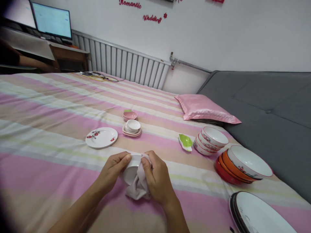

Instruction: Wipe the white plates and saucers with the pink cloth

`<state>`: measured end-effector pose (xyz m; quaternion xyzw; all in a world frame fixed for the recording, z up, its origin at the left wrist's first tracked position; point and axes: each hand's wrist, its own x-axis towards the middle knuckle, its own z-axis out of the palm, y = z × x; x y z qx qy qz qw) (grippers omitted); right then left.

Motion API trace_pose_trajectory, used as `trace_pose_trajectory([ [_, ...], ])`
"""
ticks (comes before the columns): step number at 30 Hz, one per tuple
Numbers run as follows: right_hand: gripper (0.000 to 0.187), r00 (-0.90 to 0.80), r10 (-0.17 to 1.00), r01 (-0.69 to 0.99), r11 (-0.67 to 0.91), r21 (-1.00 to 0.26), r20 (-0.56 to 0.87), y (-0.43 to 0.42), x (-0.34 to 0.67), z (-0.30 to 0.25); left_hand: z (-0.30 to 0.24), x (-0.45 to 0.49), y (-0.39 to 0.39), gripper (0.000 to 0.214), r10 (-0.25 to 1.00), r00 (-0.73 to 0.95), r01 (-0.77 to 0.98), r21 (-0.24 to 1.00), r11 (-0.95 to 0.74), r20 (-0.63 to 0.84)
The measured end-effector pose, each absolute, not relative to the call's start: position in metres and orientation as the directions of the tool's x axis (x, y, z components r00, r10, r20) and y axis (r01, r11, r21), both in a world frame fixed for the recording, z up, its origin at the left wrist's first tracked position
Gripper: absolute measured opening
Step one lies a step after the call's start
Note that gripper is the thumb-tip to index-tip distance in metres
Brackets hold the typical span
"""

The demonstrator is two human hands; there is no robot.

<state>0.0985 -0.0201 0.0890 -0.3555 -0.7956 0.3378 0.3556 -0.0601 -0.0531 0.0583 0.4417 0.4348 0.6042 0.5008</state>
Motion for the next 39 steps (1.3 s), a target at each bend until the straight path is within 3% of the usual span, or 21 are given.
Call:
trace_pose_trajectory([
  [4,0.024,-0.453,0.859,0.153,0.338,-0.929,0.238,-0.02,0.096,0.091,0.059,-0.064,-0.049,0.023,0.949,-0.314,-0.54,0.828,-0.15,-0.032],
  [8,0.027,-0.371,0.9,0.028,0.256,-0.966,0.228,-0.024,0.084,0.081,0.061,-0.065,-0.043,0.013,0.888,-0.425,-0.754,0.611,-0.241,-0.175],
  [12,0.03,-0.279,0.929,0.007,0.257,-0.966,0.244,-0.028,0.073,0.069,0.061,-0.063,-0.04,0.021,0.881,-0.39,-0.86,0.449,-0.244,-0.269],
  [19,0.027,-0.37,0.897,0.044,0.275,-0.96,0.24,-0.04,0.061,0.069,0.059,-0.062,-0.041,0.035,0.912,-0.259,-0.955,0.228,-0.192,-0.318],
  [22,0.023,-0.394,0.879,0.032,0.305,-0.952,0.268,-0.045,0.057,0.066,0.063,-0.061,-0.041,0.039,0.924,-0.209,-0.962,0.239,-0.135,-0.321],
  [25,0.02,-0.303,0.896,0.043,0.354,-0.934,0.325,-0.045,0.056,0.06,0.068,-0.058,-0.042,0.041,0.932,-0.164,-0.949,0.31,-0.06,-0.322],
  [30,0.014,-0.126,0.89,0.115,0.453,-0.884,0.439,-0.038,0.067,0.062,0.069,-0.056,-0.047,0.035,0.915,-0.274,-0.711,0.703,0.015,-0.297],
  [32,0.012,-0.074,0.864,0.215,0.502,-0.838,0.498,-0.034,0.074,0.065,0.069,-0.055,-0.05,0.037,0.892,-0.332,-0.605,0.795,0.047,-0.306],
  [35,0.014,-0.085,0.783,0.383,0.597,-0.705,0.617,-0.026,0.081,0.066,0.075,-0.052,-0.055,0.043,0.898,-0.306,-0.644,0.763,0.049,-0.316],
  [39,0.024,-0.371,0.546,0.456,0.812,-0.365,0.751,-0.02,0.078,0.062,0.083,-0.048,-0.058,0.038,0.975,-0.131,-0.809,0.588,0.001,-0.182],
])
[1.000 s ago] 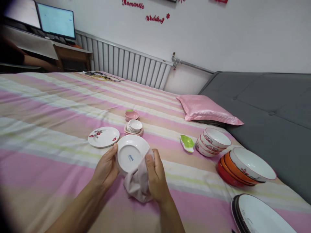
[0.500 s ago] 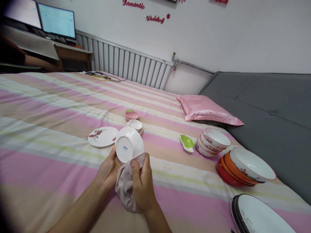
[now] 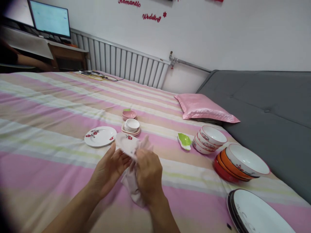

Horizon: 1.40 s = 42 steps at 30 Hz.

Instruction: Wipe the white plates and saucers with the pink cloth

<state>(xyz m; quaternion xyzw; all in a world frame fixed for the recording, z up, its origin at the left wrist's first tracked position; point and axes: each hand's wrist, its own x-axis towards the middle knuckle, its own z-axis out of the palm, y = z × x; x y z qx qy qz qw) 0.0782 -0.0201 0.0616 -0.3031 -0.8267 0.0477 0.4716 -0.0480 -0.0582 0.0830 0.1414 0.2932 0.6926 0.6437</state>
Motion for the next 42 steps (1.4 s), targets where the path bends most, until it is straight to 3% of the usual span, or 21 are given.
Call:
trace_pose_trajectory([
  [3,0.027,-0.559,0.413,0.415,0.89,-0.189,0.719,-0.021,0.072,0.059,0.081,-0.05,-0.056,0.026,0.943,-0.208,-0.853,0.52,-0.045,-0.258],
  [5,0.03,-0.597,0.422,0.419,0.889,-0.184,0.682,-0.022,0.069,0.058,0.078,-0.054,-0.054,0.025,0.909,-0.278,-0.849,0.521,-0.082,-0.311],
  [11,0.048,-0.617,0.464,0.475,0.864,-0.169,0.636,-0.013,0.076,0.054,0.079,-0.062,-0.055,0.033,0.889,-0.381,-0.813,0.55,-0.192,-0.253],
  [13,0.054,-0.591,0.492,0.479,0.852,-0.214,0.639,-0.009,0.081,0.054,0.081,-0.061,-0.057,0.034,0.891,-0.385,-0.804,0.561,-0.197,-0.24],
  [16,0.06,-0.533,0.595,0.436,0.803,-0.407,0.602,-0.008,0.088,0.057,0.081,-0.059,-0.058,0.036,0.906,-0.361,-0.799,0.574,-0.177,-0.223],
  [20,0.063,-0.5,0.734,0.253,0.632,-0.733,0.46,-0.013,0.093,0.066,0.08,-0.057,-0.058,0.036,0.909,-0.357,-0.796,0.58,-0.174,-0.217],
  [23,0.053,-0.434,0.803,0.112,0.497,-0.86,0.407,-0.015,0.091,0.068,0.08,-0.057,-0.057,0.035,0.896,-0.378,-0.798,0.573,-0.189,-0.231],
  [29,0.031,-0.252,0.894,0.129,0.41,-0.903,0.37,-0.007,0.085,0.057,0.077,-0.052,-0.055,0.034,0.893,-0.374,-0.791,0.588,-0.166,-0.25],
  [37,0.031,-0.137,0.953,0.066,0.281,-0.957,0.27,-0.001,0.084,0.048,0.072,-0.045,-0.056,0.038,0.912,-0.347,-0.778,0.611,-0.147,-0.221],
  [42,0.024,-0.057,0.957,0.174,0.29,-0.941,0.284,0.0,0.088,0.05,0.073,-0.044,-0.057,0.04,0.906,-0.351,-0.771,0.622,-0.135,-0.238],
])
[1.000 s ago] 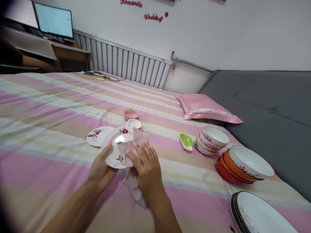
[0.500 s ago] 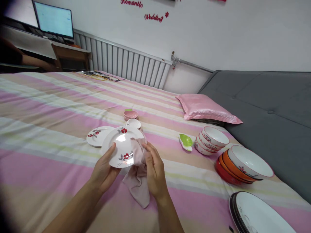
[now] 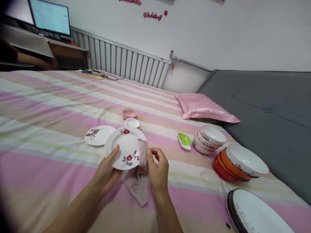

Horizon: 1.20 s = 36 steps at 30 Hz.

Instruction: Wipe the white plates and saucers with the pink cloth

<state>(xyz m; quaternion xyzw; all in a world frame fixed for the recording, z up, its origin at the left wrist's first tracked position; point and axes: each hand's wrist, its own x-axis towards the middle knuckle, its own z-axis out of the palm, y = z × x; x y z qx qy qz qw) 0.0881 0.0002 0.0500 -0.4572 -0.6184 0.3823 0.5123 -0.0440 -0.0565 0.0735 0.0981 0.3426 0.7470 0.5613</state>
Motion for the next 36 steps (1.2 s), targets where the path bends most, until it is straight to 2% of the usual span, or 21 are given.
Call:
trace_pose_trajectory([
  [3,0.024,0.065,0.917,0.324,0.354,-0.877,0.394,-0.002,0.09,0.055,0.074,-0.043,-0.057,0.041,0.904,-0.355,-0.764,0.631,-0.134,-0.237],
  [5,0.022,0.018,0.923,0.347,0.355,-0.868,0.385,-0.006,0.089,0.06,0.074,-0.042,-0.057,0.042,0.905,-0.357,-0.76,0.635,-0.138,-0.23],
  [8,0.024,-0.107,0.941,0.289,0.337,-0.896,0.32,-0.012,0.085,0.064,0.075,-0.04,-0.057,0.042,0.904,-0.367,-0.747,0.649,-0.146,-0.22],
  [12,0.031,-0.166,0.951,0.245,0.298,-0.923,0.262,-0.013,0.079,0.059,0.076,-0.037,-0.057,0.04,0.9,-0.379,-0.726,0.672,-0.146,-0.214],
  [17,0.019,-0.237,0.939,0.147,0.29,-0.946,0.251,0.003,0.092,0.054,0.075,-0.038,-0.057,0.039,0.9,-0.378,-0.712,0.69,-0.133,-0.216],
  [19,0.02,-0.099,0.957,0.111,0.283,-0.953,0.273,0.017,0.112,0.054,0.074,-0.042,-0.057,0.04,0.889,-0.399,-0.714,0.684,-0.149,-0.224],
  [20,0.021,0.061,0.956,0.059,0.282,-0.958,0.286,0.025,0.123,0.053,0.074,-0.044,-0.057,0.039,0.883,-0.413,-0.715,0.68,-0.162,-0.224],
  [21,0.022,0.302,0.909,-0.022,0.307,-0.951,0.287,0.033,0.136,0.052,0.074,-0.046,-0.057,0.039,0.878,-0.425,-0.715,0.677,-0.175,-0.221],
  [22,0.023,0.538,0.808,-0.097,0.342,-0.935,0.24,0.041,0.148,0.051,0.074,-0.047,-0.056,0.039,0.874,-0.435,-0.714,0.674,-0.188,-0.217],
  [23,0.023,0.688,0.709,-0.159,0.357,-0.921,0.156,0.048,0.159,0.048,0.074,-0.049,-0.056,0.039,0.871,-0.442,-0.713,0.673,-0.198,-0.212],
  [26,0.02,0.713,0.699,-0.239,0.307,-0.921,0.048,0.063,0.179,0.04,0.072,-0.051,-0.055,0.038,0.871,-0.447,-0.706,0.679,-0.202,-0.205],
  [31,0.022,0.681,0.732,-0.321,0.288,-0.902,-0.009,0.064,0.174,0.038,0.075,-0.05,-0.056,0.035,0.894,-0.397,-0.726,0.668,-0.166,-0.21],
  [34,0.022,0.611,0.791,-0.374,0.268,-0.888,-0.018,0.054,0.163,0.05,0.08,-0.047,-0.058,0.032,0.905,-0.351,-0.756,0.643,-0.121,-0.242],
  [36,0.023,0.504,0.864,-0.411,0.233,-0.881,-0.006,0.044,0.151,0.059,0.082,-0.044,-0.06,0.032,0.91,-0.314,-0.771,0.631,-0.08,-0.269],
])
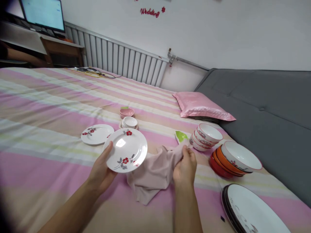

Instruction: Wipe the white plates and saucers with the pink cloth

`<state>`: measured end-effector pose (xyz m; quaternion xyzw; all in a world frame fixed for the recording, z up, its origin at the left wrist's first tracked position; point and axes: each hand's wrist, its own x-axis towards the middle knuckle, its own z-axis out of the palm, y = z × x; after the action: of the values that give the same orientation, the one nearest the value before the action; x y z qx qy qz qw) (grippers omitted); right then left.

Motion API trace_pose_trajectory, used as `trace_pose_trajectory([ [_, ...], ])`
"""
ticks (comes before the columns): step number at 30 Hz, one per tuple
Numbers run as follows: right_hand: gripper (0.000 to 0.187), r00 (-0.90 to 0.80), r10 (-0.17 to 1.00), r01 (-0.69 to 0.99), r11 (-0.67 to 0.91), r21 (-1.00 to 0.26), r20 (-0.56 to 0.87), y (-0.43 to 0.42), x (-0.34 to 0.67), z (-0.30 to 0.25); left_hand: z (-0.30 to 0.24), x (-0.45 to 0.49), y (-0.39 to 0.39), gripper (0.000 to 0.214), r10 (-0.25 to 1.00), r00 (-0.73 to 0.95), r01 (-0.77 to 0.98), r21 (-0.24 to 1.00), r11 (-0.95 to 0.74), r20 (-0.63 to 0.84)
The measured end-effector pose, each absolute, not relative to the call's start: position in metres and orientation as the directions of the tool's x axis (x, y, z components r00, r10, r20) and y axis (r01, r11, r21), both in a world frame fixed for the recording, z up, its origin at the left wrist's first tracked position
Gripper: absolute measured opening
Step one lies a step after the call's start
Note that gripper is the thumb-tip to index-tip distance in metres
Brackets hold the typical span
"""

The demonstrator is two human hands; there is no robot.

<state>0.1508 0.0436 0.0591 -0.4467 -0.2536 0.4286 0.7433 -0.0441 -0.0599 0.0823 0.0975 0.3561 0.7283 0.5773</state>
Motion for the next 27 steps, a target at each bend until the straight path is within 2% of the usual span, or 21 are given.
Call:
trace_pose_trajectory([
  [2,0.024,0.3,0.953,-0.447,0.183,-0.875,0.046,0.03,0.135,0.066,0.083,-0.04,-0.061,0.033,0.917,-0.27,-0.78,0.625,-0.031,-0.292],
  [4,0.022,0.181,0.973,-0.389,0.206,-0.898,0.144,0.017,0.12,0.07,0.082,-0.036,-0.062,0.035,0.921,-0.229,-0.784,0.621,0.018,-0.315],
  [7,0.017,-0.057,0.959,-0.162,0.264,-0.951,0.277,0.002,0.103,0.071,0.08,-0.033,-0.062,0.037,0.92,-0.187,-0.782,0.619,0.072,-0.343],
  [9,0.013,-0.24,0.909,0.017,0.355,-0.935,0.34,-0.003,0.099,0.072,0.079,-0.033,-0.061,0.038,0.925,-0.18,-0.773,0.629,0.078,-0.335],
  [11,0.015,-0.341,0.861,0.113,0.436,-0.893,0.377,-0.004,0.099,0.072,0.078,-0.034,-0.061,0.037,0.932,-0.189,-0.766,0.641,0.057,-0.309],
  [13,0.018,-0.331,0.856,0.106,0.452,-0.885,0.397,-0.004,0.1,0.072,0.078,-0.035,-0.06,0.036,0.935,-0.21,-0.765,0.644,0.025,-0.286],
  [18,0.016,-0.163,0.91,0.071,0.396,-0.916,0.381,0.001,0.099,0.064,0.081,-0.037,-0.059,0.033,0.918,-0.263,-0.776,0.63,-0.018,-0.298],
  [23,0.027,-0.047,0.93,0.042,0.367,-0.929,0.365,0.006,0.096,0.055,0.083,-0.037,-0.06,0.031,0.914,-0.272,-0.793,0.608,-0.037,-0.299],
  [27,0.021,-0.059,0.957,0.062,0.288,-0.956,0.285,0.006,0.097,0.056,0.083,-0.037,-0.061,0.032,0.919,-0.276,-0.789,0.613,-0.051,-0.28],
])
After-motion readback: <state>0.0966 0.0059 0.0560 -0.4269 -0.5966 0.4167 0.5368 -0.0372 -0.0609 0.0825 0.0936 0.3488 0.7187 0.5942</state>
